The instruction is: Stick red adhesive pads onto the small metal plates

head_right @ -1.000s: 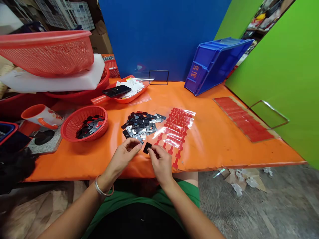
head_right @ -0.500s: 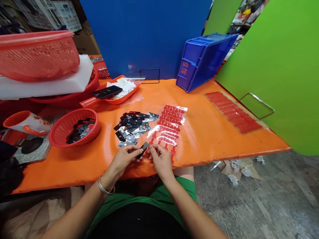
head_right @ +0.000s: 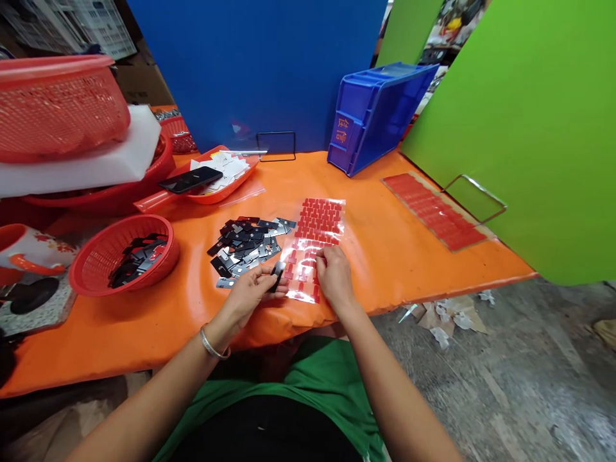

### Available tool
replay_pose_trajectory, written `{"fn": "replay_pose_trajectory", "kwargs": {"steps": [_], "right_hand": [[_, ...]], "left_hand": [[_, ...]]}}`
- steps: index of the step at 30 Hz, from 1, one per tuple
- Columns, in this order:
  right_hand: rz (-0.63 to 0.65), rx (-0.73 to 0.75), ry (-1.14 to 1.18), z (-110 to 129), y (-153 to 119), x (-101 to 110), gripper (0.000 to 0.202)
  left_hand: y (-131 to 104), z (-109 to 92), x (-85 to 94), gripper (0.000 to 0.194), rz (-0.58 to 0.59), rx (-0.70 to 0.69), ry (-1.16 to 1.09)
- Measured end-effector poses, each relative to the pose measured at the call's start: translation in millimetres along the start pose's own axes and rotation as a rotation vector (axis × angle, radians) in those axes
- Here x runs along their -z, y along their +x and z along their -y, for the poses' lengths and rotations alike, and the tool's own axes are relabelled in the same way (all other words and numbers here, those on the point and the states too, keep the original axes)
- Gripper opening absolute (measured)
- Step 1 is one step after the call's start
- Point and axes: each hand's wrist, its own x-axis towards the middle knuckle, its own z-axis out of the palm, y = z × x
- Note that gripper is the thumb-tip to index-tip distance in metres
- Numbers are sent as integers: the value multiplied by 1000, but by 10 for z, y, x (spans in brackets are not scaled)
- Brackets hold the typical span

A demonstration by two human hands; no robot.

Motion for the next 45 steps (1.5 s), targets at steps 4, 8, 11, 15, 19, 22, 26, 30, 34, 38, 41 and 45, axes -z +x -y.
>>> {"fn": "replay_pose_trajectory", "kwargs": {"steps": [4, 8, 11, 15, 19, 22, 26, 30, 34, 38, 41, 45], "right_hand": [[97, -21, -90, -81, 123, -82, 13], [217, -66, -140, -115, 243, -80, 12], [301, -83, -137, -131, 322, -59, 12], [284, -103, -167, -115, 303, -69, 10], [172, -60, -198, -75, 180, -109, 12], [150, -34, -192, -66, 136, -136, 18], [135, -50, -162, -86, 143, -160, 11], [77, -38, -35, -108, 124, -144, 8], [-18, -173, 276, -120, 107, -65, 6], [-61, -313, 544, -56, 107, 40, 8], [-50, -385, 657, 74, 66, 88, 17], [-6, -402, 735, 264, -79, 78, 23]], "left_hand": [[193, 15, -149, 5, 23, -20, -21], [377, -40, -281, 7, -2, -20, -1], [514, -72, -353, 9, -1, -22, 16], [683, -31, -401, 10, -3, -35, 22], [777, 40, -400, 7, 1, -36, 30], [805, 66, -388, 5, 6, -31, 26], [818, 74, -378, 6, 7, -29, 26], [806, 81, -372, 7, 11, -33, 20], [818, 94, -365, 5, 11, -30, 14], [825, 76, -375, 2, 3, -18, 16], [715, 16, -374, 4, 27, -27, -2], [403, -40, -317, 14, 82, 9, -66]]}}
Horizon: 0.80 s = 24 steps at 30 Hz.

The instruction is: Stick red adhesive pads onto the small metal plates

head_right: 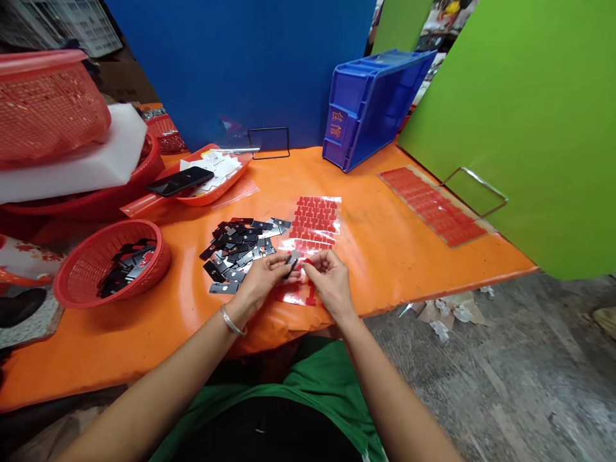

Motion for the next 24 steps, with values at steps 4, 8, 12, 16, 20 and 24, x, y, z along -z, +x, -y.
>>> {"fn": "replay_pose_trajectory", "kwargs": {"steps": [4, 8, 12, 16, 20, 24], "right_hand": [[43, -12, 9, -59, -202, -97, 23], [91, -1, 11, -161, -313, -145, 22], [105, 14, -14, -205, -333, -153, 21], [96, 3, -13, -200, -327, -157, 22], [100, -7, 3, -194, -328, -166, 21], [100, -5, -8, -199, -333, -173, 20]], "left_hand": [[-242, 70, 79, 22, 14, 132, -48], [-274, 167, 153, 21, 22, 157, -66], [-247, 197, 192, 22, 75, 148, -73], [-242, 208, 209, 21, 85, 146, -72], [-237, 218, 215, 21, 89, 134, -63], [-233, 215, 216, 19, 94, 127, -59]]}}
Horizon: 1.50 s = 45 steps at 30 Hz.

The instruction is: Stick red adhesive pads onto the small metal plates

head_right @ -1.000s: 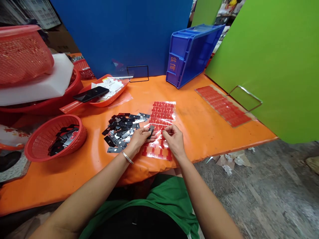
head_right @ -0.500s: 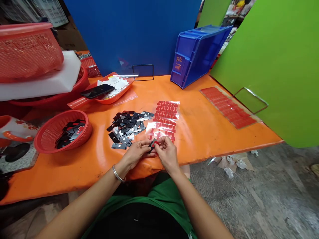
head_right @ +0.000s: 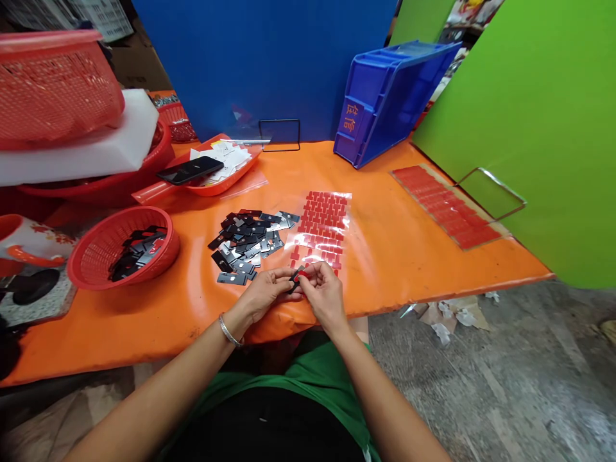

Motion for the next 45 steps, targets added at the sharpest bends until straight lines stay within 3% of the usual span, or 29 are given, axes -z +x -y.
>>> {"fn": "replay_pose_trajectory", "kwargs": {"steps": [23, 33, 39, 45], "right_hand": [[-16, -2, -35, -62, -3, -10, 18], [-1, 30, -22, -86, -30, -34, 19], [-29, 113, -147, -3, -118, -46, 12], [-176, 285, -373, 30, -41, -28, 10]], "left_hand": [[-7, 19, 26, 22, 28, -12, -11], [5, 59, -70, 12, -109, -36, 1], [-14, 47, -96, 11, -107, -56, -5], [-15, 48, -91, 11, -117, -54, -12]]}}
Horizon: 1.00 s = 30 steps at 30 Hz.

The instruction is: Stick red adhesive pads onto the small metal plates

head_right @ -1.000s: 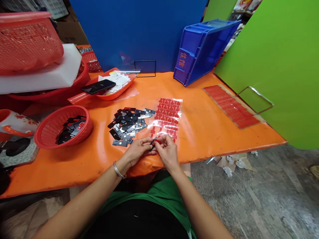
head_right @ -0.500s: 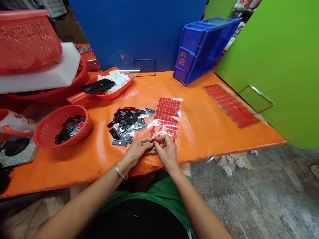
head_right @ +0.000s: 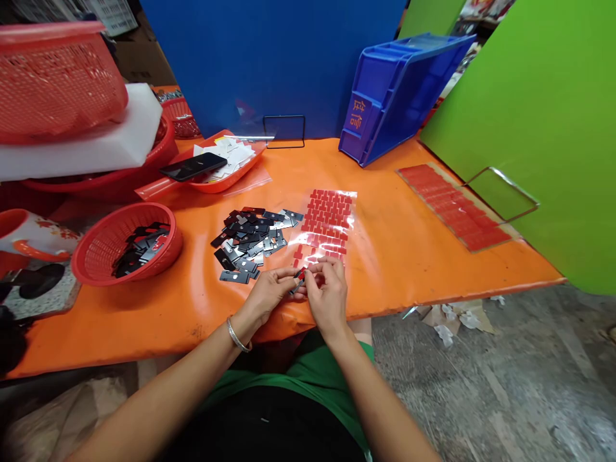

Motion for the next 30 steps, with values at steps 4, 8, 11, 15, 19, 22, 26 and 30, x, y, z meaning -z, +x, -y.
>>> {"fn": "replay_pose_trajectory", "kwargs": {"steps": [4, 8, 11, 15, 19, 22, 26, 30], "right_hand": [[45, -42, 12, -31, 70, 6, 12], [64, -79, 27, -33, 86, 4, 11], [66, -84, 37, -34, 85, -1, 10], [70, -95, 51, -43, 86, -6, 10], [72, -122, 65, -54, 83, -13, 11], [71, -136, 61, -68, 78, -18, 12], [72, -176, 63, -92, 76, -22, 13], [74, -249, 127, -75, 68, -33, 16]], "left_hand": [[2, -6, -1, 12, -8, 14, 3], [-3, -15, 2, 10, 8, 19, 7], [-9, -12, 9, 9, 29, 19, 21], [-5, 3, 20, 10, 43, 11, 25], [1, 3, 20, 10, 38, 11, 19], [-3, -3, 14, 10, 23, 13, 15], [-17, 0, 10, 12, 19, -4, 6], [-31, 13, 14, 15, 39, -36, -22]]}}
